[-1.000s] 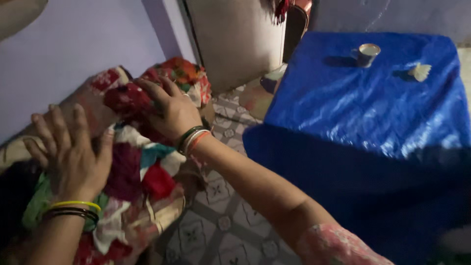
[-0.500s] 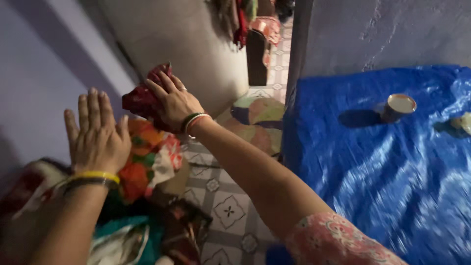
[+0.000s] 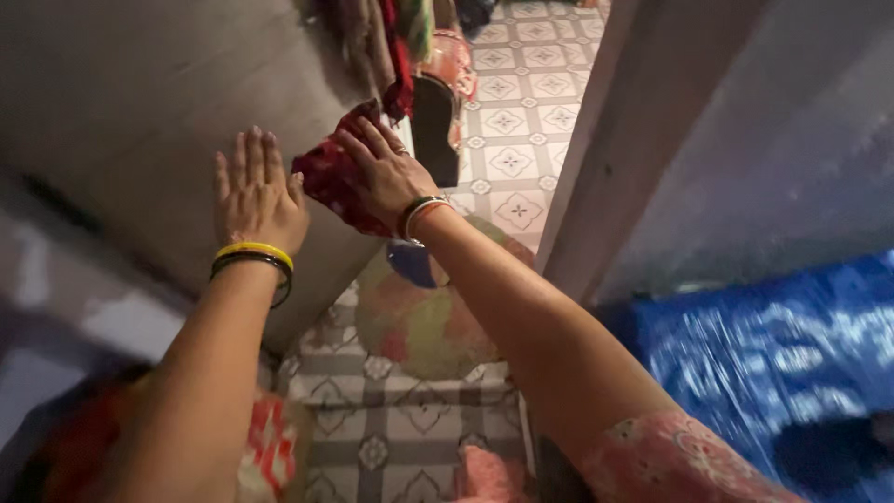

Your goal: The person wipes the wooden headboard shelf with a red patterned cloth, smooths the bedsheet, arranges pillows and a decorative patchwork cushion on the bed, wipes the bedsheet surface, then wipes a flower vase and places it on the headboard shelf.

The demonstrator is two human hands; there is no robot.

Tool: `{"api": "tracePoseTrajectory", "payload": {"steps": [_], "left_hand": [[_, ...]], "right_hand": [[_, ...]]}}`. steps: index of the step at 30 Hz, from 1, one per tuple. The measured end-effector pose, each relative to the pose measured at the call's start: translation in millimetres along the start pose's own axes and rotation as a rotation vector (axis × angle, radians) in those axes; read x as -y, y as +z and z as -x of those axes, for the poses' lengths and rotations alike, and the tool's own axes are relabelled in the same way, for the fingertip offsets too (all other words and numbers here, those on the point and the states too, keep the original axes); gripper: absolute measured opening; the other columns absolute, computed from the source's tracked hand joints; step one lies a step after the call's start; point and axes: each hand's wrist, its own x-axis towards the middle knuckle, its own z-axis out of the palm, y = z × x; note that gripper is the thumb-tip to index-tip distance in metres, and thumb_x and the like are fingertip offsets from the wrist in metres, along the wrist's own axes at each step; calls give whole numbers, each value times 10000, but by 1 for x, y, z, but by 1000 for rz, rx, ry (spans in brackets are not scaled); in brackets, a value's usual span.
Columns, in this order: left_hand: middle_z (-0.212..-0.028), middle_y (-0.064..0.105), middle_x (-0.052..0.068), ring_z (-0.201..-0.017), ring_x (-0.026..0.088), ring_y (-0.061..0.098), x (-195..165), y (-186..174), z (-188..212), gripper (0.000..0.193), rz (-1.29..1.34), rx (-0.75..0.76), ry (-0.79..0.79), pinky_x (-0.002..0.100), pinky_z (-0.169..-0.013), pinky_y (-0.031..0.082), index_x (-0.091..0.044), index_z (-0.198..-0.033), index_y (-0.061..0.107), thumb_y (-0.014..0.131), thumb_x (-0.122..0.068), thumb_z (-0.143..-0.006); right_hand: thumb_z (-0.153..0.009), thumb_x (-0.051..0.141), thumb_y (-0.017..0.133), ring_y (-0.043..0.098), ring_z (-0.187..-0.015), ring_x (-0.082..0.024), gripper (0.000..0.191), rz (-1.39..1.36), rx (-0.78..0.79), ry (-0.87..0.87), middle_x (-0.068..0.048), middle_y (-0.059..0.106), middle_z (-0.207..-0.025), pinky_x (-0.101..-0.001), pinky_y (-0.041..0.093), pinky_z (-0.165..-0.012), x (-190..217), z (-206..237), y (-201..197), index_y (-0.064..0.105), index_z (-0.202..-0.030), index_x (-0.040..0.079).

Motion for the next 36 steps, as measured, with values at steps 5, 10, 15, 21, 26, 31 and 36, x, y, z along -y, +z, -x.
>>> {"api": "tracePoseTrajectory", "payload": {"steps": [5,10,15,21,26,31,36], "left_hand": [[-1708,215,108,-1580,269,142,-15,83,-115,652,67,39,47,474,-1271,35,-60,-1621,271,354,-392,-1067],[-1700,231,103,-1561,284,159,-33,156,-265,635,61,-47,237,481,-1260,45,-135,-1629,290,386,-380,-1051],[-1700,254,144,-1572,295,181,-75,237,-398,666,268,-62,460,488,-1264,64,-69,-1626,292,419,-387,-1055],[-1675,286,171,-1559,319,200,-135,339,-522,677,404,33,546,497,-1254,95,-36,-1615,304,429,-374,-1042],[-1678,305,156,-1560,317,221,-189,424,-626,675,270,77,542,487,-1264,126,-45,-1608,326,417,-406,-1045],[-1668,283,127,-1547,288,210,-262,503,-708,689,239,62,589,475,-1242,114,-63,-1591,314,398,-419,-1007],[-1675,280,124,-1553,285,200,-326,566,-815,685,217,69,575,476,-1237,117,-59,-1592,305,386,-426,-1019]], "right_hand": [[-928,294,650,309,-1541,-383,621,225,-93,-30,-154,358,-1634,-440,303,-1271,-98,-63,14,474,-1513,180],[-870,242,639,264,-1544,-410,730,310,-88,119,-170,287,-1664,-436,287,-1245,-208,-148,15,414,-1556,140],[-900,282,598,251,-1525,-407,729,368,-80,339,-168,255,-1674,-440,285,-1226,-306,-223,12,369,-1575,129],[-907,327,597,255,-1548,-387,730,517,-109,414,-181,284,-1658,-433,305,-1235,-420,-285,9,375,-1559,84],[-906,329,619,246,-1534,-386,713,569,-65,430,-181,305,-1650,-450,312,-1225,-526,-325,-5,407,-1538,74],[-913,341,605,240,-1547,-346,678,656,-2,524,-138,299,-1657,-488,313,-1199,-635,-358,-31,424,-1526,115],[-927,386,604,225,-1558,-327,697,694,41,543,-101,274,-1672,-523,306,-1206,-756,-411,-64,401,-1544,131]]}}
